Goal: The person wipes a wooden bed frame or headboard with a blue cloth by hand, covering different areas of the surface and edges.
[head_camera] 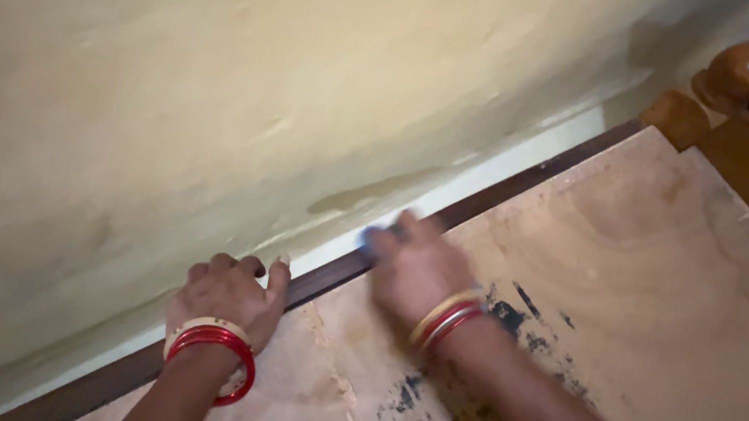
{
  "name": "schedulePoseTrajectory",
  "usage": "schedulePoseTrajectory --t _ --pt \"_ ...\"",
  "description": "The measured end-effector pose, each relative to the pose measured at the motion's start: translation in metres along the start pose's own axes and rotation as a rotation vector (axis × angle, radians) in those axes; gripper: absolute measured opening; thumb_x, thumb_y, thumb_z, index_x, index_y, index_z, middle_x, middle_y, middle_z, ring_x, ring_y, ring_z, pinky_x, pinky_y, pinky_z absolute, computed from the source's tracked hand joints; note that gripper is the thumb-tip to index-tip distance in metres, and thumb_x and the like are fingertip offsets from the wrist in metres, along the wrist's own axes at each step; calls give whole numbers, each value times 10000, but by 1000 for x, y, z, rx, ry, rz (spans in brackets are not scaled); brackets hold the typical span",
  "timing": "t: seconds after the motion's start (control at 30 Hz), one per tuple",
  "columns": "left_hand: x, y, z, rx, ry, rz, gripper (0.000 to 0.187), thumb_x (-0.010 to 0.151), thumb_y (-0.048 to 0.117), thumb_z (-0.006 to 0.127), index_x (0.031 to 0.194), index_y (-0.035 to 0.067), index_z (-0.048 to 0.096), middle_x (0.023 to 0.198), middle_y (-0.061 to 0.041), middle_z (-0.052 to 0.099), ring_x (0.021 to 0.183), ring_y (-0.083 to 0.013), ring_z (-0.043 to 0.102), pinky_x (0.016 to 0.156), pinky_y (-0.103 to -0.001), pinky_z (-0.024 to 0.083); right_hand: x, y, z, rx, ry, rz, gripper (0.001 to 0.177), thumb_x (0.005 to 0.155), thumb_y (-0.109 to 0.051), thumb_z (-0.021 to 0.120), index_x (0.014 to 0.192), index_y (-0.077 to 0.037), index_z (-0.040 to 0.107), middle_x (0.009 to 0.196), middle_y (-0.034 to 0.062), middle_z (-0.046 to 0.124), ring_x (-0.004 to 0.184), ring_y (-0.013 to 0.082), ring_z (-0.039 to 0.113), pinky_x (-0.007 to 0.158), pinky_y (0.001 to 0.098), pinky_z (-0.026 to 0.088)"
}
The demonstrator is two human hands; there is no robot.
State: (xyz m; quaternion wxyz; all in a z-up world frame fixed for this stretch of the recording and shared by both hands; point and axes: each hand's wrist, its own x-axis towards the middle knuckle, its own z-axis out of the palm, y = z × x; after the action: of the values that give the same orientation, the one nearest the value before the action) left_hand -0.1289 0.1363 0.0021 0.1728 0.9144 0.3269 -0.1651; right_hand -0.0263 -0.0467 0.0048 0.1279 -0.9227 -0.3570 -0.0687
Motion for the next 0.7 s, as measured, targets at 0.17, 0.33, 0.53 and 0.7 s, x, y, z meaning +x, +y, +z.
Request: schedulePoseTrajectory --t 0.17,0.33,0.53,0.7 --pt "-2 0 -3 1 40 20 642 1012 573 280 1278 149 682 1357 -114 603 1313 -298 529 1098 -442 455 31 87 -34 -194 -12 302 327 815 -157 601 1103 -213 745 1165 147 659 1104 372 627 903 484 540" --pt "-3 1 -4 -3 9 6 624 1009 559 298 1269 152 693 1363 -101 606 1318 -286 531 1105 -439 452 31 44 -16 -392 -243 259 308 837 -173 578 1088 -45 702 1221 197 627 1114 351 613 874 450 557" --pt "-6 3 -5 16 20 -9 610 1016 555 295 1261 170 700 1351 -106 620 1314 -297 539 1088 -439 474 -11 -77 14 -98 -229 -156 350 805 -175 593 1104 -11 668 1142 186 635 1063 354 609 821 470 552" --pt "-5 1 -3 -22 41 14 618 1000 554 317 1250 139 700 1343 -122 612 1300 -304 534 1081 -441 462 6 -1 0 -164 -316 126 362 842 -148 579 1183 -190 694 1318 191 593 1189 369 587 944 488 528"
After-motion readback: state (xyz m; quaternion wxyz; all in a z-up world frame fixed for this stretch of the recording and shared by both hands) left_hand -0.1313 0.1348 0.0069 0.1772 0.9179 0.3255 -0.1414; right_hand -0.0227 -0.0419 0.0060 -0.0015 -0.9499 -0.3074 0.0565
